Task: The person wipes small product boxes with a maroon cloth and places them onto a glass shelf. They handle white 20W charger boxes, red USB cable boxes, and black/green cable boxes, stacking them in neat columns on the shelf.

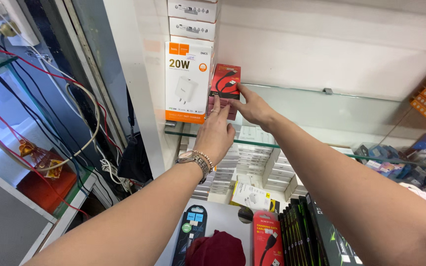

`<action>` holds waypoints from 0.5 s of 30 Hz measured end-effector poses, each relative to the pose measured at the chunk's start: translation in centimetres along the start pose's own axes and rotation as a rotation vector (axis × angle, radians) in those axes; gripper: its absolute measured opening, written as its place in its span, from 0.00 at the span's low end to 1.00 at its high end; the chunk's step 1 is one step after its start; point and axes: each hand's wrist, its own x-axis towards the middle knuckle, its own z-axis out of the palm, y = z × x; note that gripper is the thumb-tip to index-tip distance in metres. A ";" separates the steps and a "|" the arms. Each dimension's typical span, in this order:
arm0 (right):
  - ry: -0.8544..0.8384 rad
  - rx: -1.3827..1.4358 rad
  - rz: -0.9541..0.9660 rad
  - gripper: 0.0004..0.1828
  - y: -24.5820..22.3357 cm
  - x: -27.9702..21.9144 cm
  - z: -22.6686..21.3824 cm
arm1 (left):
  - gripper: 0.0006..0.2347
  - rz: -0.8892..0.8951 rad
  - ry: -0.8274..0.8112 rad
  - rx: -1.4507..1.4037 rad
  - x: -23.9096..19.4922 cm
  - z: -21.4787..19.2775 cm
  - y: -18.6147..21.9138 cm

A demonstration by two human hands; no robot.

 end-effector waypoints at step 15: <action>0.596 0.251 0.409 0.25 2.1 -20.0 6.5 | 0.10 -0.249 -0.187 -0.296 -12.9 1.9 2.8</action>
